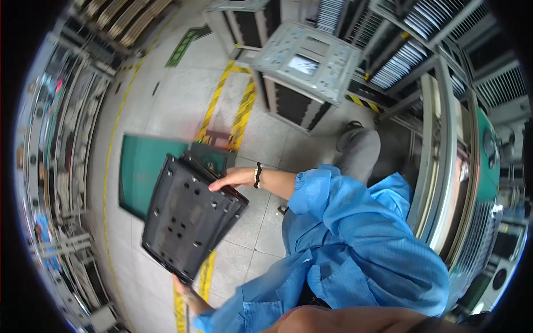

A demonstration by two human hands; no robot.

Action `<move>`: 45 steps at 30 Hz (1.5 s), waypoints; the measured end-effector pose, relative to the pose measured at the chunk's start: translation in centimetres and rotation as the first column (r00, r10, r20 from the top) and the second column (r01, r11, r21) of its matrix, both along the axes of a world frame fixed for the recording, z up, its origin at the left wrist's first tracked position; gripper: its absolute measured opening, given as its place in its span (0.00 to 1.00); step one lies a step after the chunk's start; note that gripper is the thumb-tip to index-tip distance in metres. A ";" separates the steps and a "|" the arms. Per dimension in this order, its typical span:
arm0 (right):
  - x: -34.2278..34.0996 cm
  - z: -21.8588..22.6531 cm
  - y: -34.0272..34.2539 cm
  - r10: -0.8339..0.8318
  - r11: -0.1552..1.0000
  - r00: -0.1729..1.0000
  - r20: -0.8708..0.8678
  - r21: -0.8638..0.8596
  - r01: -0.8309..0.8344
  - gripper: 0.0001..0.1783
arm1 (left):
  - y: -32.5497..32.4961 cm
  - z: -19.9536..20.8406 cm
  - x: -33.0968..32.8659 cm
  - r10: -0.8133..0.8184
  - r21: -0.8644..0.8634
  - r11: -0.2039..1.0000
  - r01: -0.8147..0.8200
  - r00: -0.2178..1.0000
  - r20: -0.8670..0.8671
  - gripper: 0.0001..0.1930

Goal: The recorder is assembling and checking electronic components on a control module panel using a technical schematic for reference.

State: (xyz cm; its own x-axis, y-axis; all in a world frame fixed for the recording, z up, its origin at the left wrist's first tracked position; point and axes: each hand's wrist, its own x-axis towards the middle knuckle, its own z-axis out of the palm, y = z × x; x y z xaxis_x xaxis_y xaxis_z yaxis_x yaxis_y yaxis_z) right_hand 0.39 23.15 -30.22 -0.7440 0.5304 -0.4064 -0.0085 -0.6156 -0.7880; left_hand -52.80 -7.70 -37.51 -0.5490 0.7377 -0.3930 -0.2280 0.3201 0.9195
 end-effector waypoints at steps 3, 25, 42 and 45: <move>7.5 0.3 -1.8 -0.066 0.997 0.998 0.014 0.044 0.065 0.42 | -0.4 1.2 9.8 -0.121 -0.024 0.992 0.126 0.980 0.157 0.44; 52.7 3.5 -2.7 -0.868 0.469 0.486 0.103 -0.154 0.870 0.34 | 45.1 3.8 57.2 -0.723 0.117 0.571 0.813 0.430 0.540 0.26; 50.8 5.7 -5.0 -0.964 0.239 -0.029 0.263 0.911 0.336 0.17 | 29.0 -8.7 28.5 -0.466 -0.521 0.659 0.542 0.838 0.284 0.18; 50.1 4.7 -5.9 -0.971 0.221 -0.026 0.236 0.939 0.262 0.13 | 29.9 -11.6 27.5 -0.506 -0.486 0.655 0.579 0.813 0.287 0.17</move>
